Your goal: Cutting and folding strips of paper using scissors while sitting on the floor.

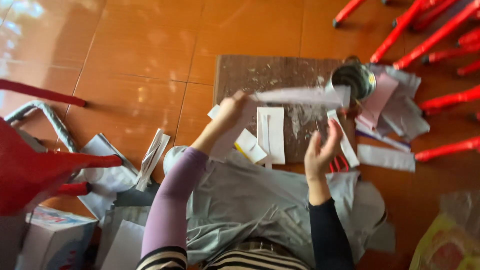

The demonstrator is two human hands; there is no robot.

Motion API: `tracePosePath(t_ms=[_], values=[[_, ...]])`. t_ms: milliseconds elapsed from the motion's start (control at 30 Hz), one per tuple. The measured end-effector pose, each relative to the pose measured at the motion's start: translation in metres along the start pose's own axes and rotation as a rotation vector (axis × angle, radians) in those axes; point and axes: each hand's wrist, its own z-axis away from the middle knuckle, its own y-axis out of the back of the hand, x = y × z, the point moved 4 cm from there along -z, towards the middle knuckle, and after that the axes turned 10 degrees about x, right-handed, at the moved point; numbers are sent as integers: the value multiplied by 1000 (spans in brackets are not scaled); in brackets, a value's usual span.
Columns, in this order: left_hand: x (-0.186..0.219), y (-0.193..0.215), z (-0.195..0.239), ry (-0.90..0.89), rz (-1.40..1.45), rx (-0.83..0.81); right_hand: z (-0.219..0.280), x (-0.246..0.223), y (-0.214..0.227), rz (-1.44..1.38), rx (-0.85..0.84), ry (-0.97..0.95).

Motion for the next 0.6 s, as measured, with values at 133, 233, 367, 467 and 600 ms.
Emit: tracePosePath(t_ms=[133, 233, 367, 467, 600], values=[[-27, -12, 14, 166, 290, 212, 25, -15, -6, -380, 27, -247], [-21, -35, 42, 544, 1012, 158, 52, -17, -33, -539, -394, -543], [-42, -75, 83, 584, 1368, 363, 95, -27, -50, -423, -666, -405], [-41, -69, 98, 596, 1414, 501, 108, -35, -45, -219, -734, -353], [-41, -53, 106, 572, 1507, 607, 123, -24, -49, -57, -842, -496]])
